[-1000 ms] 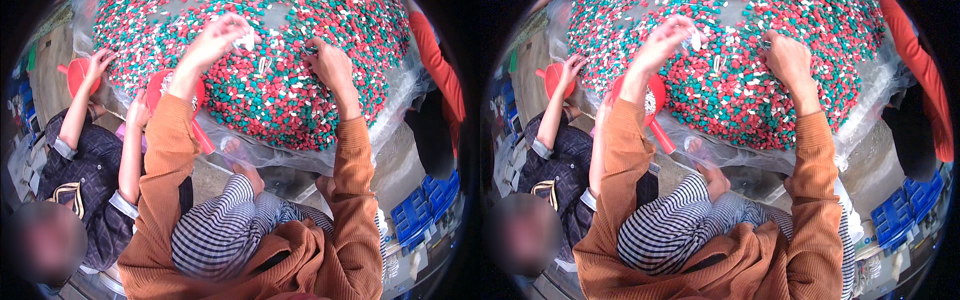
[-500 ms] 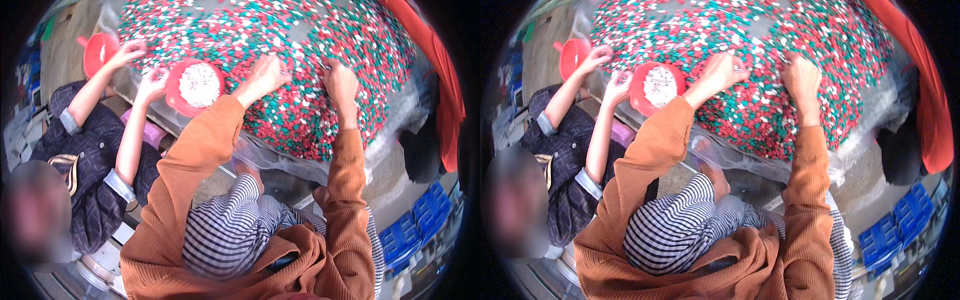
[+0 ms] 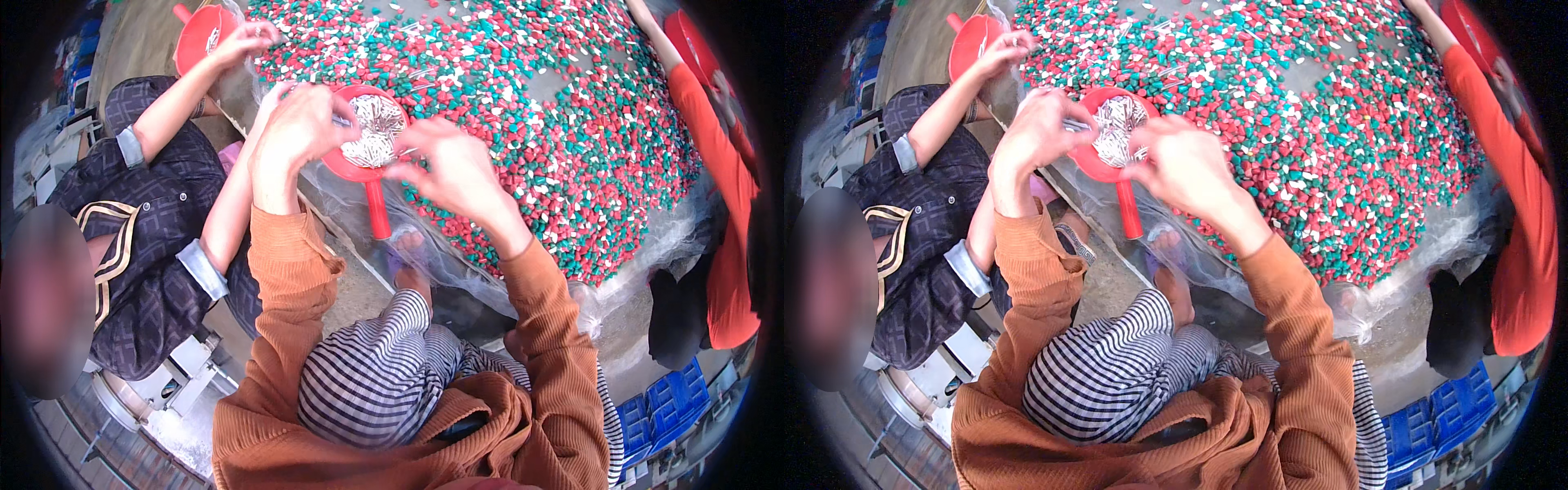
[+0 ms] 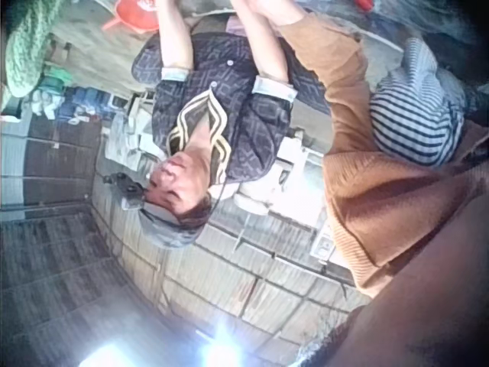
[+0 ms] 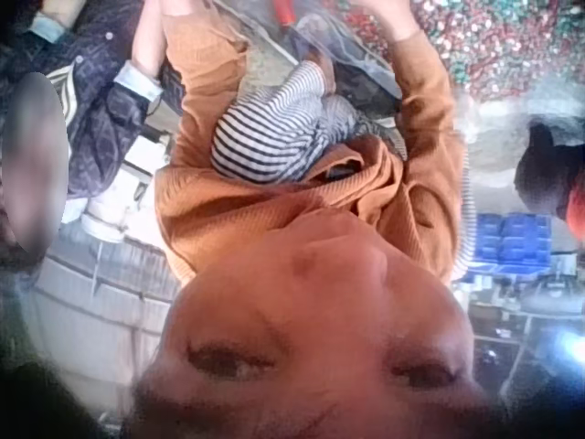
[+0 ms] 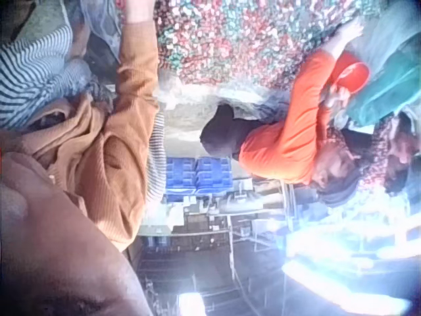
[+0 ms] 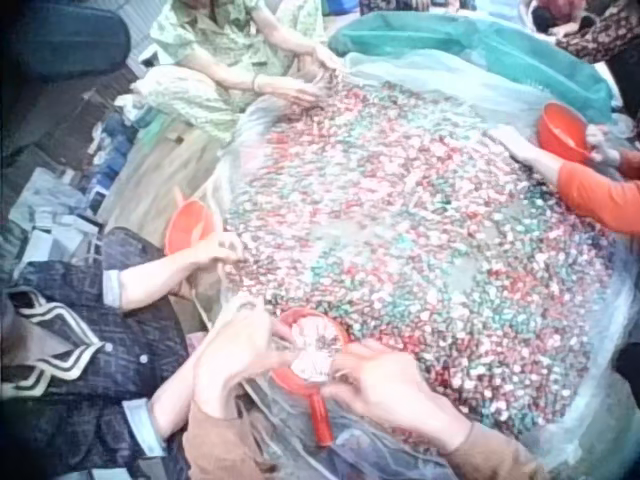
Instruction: The person sits on the floor and sorts a large pile of red, green, and white candy pieces by hand. They pick up handfuls of the candy and place them into a red plastic scoop held by another person. The task involves repetitive picking and placing of the candy pieces.
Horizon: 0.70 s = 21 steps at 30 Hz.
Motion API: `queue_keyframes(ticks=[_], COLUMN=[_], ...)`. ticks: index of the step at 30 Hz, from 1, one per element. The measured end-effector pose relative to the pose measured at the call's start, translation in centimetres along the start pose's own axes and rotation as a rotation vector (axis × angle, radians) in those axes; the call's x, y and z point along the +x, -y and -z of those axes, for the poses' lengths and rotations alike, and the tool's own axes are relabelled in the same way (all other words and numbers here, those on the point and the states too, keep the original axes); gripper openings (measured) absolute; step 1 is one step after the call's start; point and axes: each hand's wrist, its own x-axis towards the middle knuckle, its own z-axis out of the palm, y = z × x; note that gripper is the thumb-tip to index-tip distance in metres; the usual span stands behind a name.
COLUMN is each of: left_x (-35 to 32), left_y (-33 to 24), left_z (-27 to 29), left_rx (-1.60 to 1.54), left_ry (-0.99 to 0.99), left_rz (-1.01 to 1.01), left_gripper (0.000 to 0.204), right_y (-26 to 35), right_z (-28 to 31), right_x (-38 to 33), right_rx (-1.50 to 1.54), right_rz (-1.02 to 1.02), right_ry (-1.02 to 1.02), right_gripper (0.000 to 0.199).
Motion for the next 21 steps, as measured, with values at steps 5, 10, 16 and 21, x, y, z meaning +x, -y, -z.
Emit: queue_keyframes(ticks=[5,10,16,21], left_x=[2.0,12.9,18.7,10.6], left_y=[-0.2,1.6,5.4,1.0], left_z=[0.6,-2.7,-7.2,1.2], left_rx=[-0.186,-0.281,-0.532,-0.694], left_ry=[0.033,-0.187,-0.311,-0.492], left_rz=[0.165,0.051,0.045,-0.08], left_gripper=[0.034,0.021,0.022,0.022], right_y=[-5.9,-11.3,-12.0,-12.2], right_z=[-1.2,-4.2,-1.6,-1.5], right_x=[4.2,5.6,2.1,0.9], right_rx=[-0.121,-0.483,-0.511,-0.453], right_rz=[-0.09,-0.017,-0.239,-0.102], right_ry=[-0.132,-0.015,0.187,-0.164], right_gripper=[0.013,0.018,0.023,0.01])
